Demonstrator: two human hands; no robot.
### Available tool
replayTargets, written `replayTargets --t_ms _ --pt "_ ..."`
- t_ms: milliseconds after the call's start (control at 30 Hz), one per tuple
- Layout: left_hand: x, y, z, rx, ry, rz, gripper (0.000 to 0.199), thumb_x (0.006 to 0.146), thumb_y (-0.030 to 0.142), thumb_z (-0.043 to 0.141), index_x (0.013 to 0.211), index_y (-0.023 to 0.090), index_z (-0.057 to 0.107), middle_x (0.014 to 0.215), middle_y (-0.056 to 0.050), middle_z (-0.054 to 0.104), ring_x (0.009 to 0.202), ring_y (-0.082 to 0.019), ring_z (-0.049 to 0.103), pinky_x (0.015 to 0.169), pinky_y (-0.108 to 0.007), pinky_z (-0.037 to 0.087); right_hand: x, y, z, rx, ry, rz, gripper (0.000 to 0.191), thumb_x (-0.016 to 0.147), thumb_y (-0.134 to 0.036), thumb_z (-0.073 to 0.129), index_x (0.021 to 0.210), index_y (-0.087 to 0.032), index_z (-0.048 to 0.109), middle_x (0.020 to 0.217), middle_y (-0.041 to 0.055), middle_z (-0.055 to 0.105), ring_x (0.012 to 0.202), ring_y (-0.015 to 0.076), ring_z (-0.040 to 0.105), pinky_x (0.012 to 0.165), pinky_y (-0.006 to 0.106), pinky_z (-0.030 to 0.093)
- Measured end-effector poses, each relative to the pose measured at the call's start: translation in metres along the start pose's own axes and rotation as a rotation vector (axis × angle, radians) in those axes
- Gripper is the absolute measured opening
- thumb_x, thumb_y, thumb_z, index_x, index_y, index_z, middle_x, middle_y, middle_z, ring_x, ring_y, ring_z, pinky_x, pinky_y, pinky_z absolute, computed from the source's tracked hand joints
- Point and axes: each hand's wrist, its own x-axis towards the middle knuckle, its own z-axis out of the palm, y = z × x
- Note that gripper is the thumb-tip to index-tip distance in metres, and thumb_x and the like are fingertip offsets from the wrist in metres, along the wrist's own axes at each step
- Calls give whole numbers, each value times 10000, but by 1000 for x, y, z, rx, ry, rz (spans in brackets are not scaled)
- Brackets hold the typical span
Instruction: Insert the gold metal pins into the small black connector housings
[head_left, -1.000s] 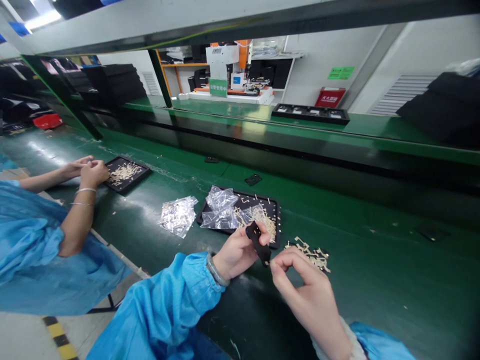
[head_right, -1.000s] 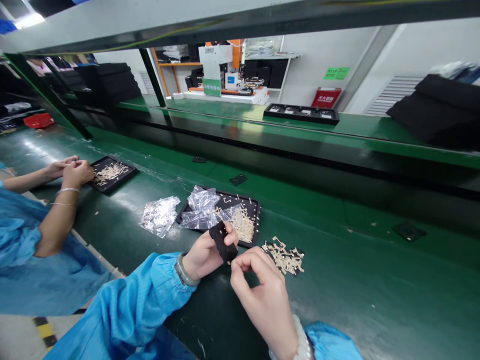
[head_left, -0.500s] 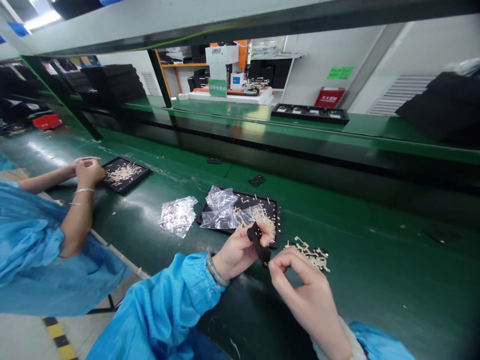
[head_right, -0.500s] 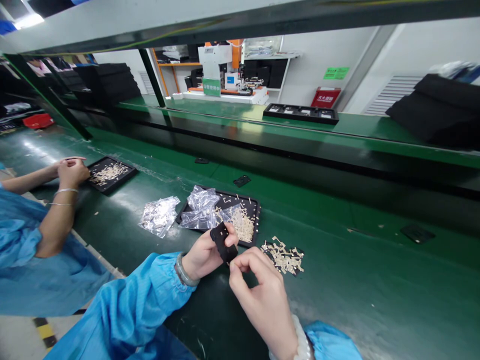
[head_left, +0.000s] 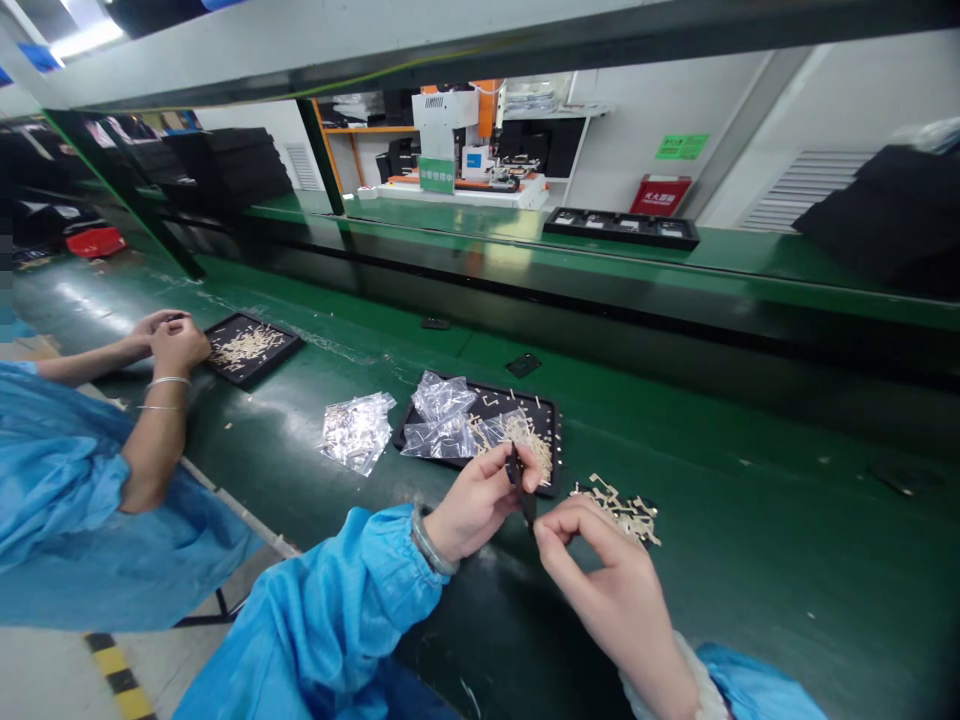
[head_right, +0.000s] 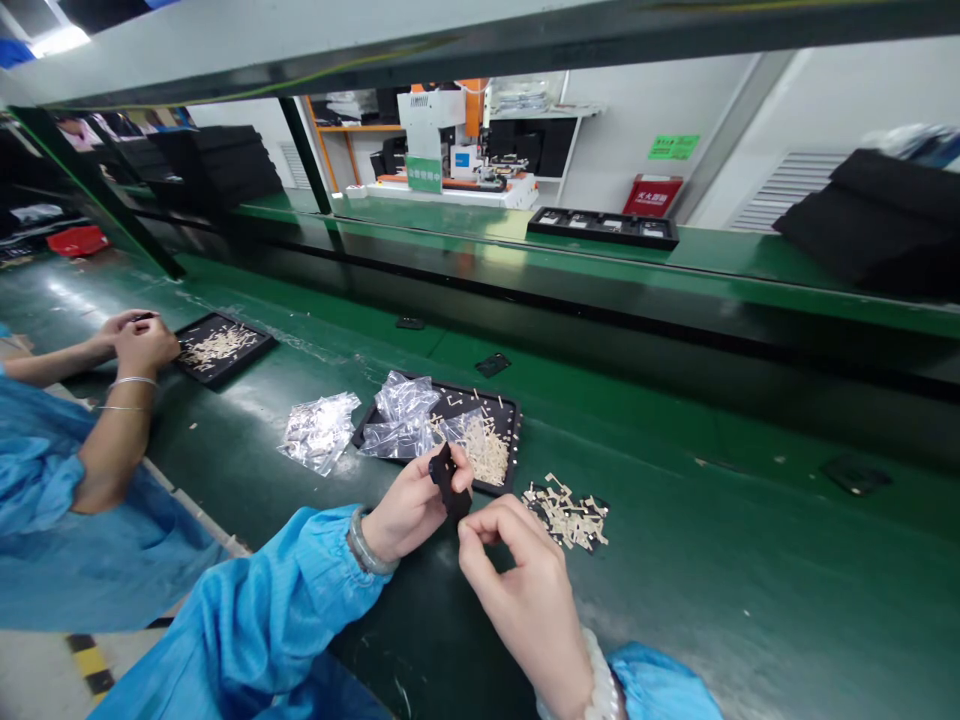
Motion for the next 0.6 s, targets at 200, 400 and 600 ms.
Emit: replayTargets --t_ms 200,400,600 --pt "1 3 6 184 149 68 349 745 458 631 764 142 485 632 33 445 491 -42 293 479 -189 221 6 2 -6 105 -50 158 201 818 -283 528 637 -197 540 627 -13 530 577 126 498 550 226 405" --pt "0 1 7 208 204 109 332 773 447 603 765 140 475 629 44 457 441 -14 281 452 -169 228 9 10 -9 242 -128 266 244 827 -380 529 678 -191 569 643 -5 544 595 133 498 546 232 411" --pt "-2 2 7 231 254 109 326 760 437 618 799 144 481 600 56 464 423 -8 301 433 -150 238 10 11 -8 269 -136 250 236 829 -374 529 692 -190 582 644 -9 533 590 125 488 545 224 412"
